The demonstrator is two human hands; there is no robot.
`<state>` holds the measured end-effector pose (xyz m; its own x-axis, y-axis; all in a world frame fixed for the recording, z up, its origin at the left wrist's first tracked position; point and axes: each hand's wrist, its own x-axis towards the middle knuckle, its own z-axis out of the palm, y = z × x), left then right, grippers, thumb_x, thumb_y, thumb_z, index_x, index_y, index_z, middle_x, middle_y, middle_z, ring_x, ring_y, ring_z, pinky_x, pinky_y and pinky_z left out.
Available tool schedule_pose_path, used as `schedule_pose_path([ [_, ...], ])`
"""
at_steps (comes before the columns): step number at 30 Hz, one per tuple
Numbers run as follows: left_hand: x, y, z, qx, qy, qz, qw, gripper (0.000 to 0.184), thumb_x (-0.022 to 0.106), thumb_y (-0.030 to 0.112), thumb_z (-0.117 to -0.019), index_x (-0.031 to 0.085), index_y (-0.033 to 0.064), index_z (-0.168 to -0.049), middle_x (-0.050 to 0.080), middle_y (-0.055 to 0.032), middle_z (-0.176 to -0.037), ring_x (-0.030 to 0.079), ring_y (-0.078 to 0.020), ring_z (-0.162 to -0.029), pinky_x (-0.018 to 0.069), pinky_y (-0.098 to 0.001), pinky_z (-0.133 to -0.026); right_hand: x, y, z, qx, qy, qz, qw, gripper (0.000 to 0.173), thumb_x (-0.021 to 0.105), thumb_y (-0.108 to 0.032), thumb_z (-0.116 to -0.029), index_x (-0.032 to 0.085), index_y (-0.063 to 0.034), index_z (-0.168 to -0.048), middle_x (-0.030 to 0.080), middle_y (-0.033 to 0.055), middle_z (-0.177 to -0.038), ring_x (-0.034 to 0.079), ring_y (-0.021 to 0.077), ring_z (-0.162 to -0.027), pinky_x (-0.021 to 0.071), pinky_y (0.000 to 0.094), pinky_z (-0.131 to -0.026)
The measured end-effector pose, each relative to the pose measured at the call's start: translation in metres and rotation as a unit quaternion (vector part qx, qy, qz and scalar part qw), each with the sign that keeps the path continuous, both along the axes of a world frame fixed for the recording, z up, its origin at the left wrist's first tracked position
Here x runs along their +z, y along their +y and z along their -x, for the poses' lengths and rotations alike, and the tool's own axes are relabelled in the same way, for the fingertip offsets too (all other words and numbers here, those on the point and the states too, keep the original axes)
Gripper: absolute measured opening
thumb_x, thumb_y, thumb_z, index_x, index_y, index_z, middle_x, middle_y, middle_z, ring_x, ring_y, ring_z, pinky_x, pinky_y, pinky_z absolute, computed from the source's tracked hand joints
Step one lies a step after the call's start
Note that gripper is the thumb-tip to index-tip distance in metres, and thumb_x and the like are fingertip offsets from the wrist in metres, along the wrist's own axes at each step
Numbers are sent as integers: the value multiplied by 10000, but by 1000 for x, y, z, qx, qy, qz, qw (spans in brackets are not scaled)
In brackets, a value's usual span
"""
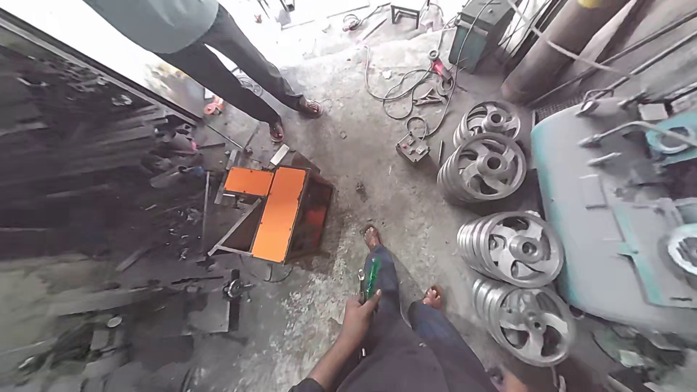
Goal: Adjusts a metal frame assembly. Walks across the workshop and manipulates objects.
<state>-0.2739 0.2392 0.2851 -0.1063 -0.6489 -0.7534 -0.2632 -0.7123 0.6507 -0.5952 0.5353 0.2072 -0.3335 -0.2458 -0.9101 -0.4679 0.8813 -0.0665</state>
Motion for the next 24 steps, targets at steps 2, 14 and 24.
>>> schedule_pose_path([
  [2, -10, -39, -2, -6, -5, 3, 1000, 354, 612, 362, -1012, 706, 59, -853, 484, 24, -514, 424, -91, -409, 403, -285, -426, 9, -71, 22, -46, 1, 32, 998, 401, 628, -318, -1011, 683, -12, -1265, 717, 256, -1152, 686, 434, -1103, 512, 645, -991],
  [14, -41, -305, -26, -200, -165, -27, 965, 318, 666, 372, -997, 717, 60, -1023, 672, -56, -828, 633, -168, -742, 541, -406, -745, -19, -447, 0, 38, -11, 180, 983, 310, 632, -269, -1019, 717, -64, -1236, 738, 212, -1114, 701, 415, -1059, 515, 667, -948],
  [24, -92, -352, 88, -305, -296, -185, 886, 315, 635, 364, -966, 729, 64, -946, 706, -148, -809, 701, -349, -797, 551, -599, -734, -254, -777, 182, 97, -29, 134, 986, 360, 566, -224, -1042, 642, 6, -1309, 657, 304, -1244, 623, 473, -1187, 452, 678, -1023],
])
